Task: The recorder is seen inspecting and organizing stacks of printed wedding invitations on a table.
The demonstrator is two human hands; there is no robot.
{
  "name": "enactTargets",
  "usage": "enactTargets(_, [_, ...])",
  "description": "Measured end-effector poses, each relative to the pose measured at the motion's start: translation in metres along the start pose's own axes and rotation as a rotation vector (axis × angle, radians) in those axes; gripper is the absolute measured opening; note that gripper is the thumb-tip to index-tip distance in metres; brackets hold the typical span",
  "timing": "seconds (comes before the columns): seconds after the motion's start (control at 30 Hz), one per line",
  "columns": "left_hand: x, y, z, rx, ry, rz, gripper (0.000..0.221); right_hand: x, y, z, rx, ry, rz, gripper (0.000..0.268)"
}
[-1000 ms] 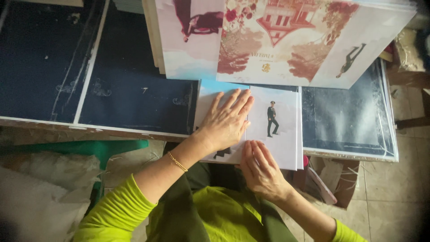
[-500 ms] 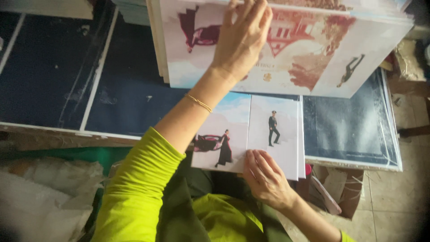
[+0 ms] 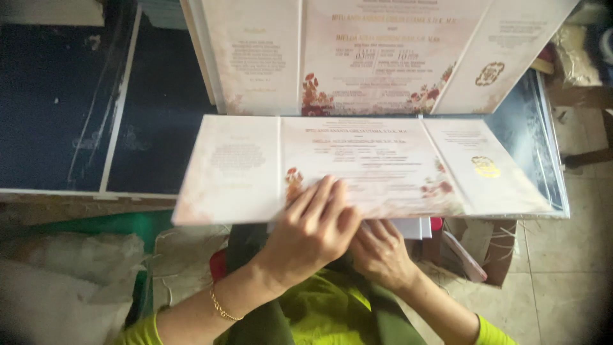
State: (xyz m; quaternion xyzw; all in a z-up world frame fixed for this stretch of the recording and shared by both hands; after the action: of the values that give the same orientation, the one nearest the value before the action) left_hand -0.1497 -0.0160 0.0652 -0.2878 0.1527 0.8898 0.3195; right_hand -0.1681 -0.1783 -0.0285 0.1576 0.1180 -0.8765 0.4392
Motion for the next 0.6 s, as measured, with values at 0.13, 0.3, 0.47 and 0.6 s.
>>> enactTargets(0.13, [0.048,0.000,-0.016,0.026,0.005,0.008,0.025,0.054,0.017,-0.015,-0.013,-0.066,-0.158,0.022])
enactTargets(0.3, [0.069,0.000,-0.024,0.092,-0.004,0.025,0.043,0.187,0.084,-0.013,-0.051,-0.038,-0.686,0.018])
enactTargets(0.47, [0.069,0.003,-0.032,0.068,-0.060,-0.009,0.042,0.227,0.126,0.003,-0.984,0.765,-1.073,0.023])
enactTargets(0.6, [0.068,0.003,-0.033,0.010,-0.093,-0.023,0.045,0.120,0.105,0.011,-1.439,0.797,-1.149,0.064])
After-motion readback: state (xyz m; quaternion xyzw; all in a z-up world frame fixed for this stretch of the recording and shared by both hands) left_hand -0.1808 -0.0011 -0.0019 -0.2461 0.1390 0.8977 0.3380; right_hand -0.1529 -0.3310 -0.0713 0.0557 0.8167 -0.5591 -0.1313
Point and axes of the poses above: each hand's wrist, its own x-axis away from the middle knuckle, its own z-axis out of the back of the hand, y = z × x, the point moved 5 cm from there along -x, towards the middle knuckle, and after that the axes turned 1 degree about y, right-handed, at the moved point
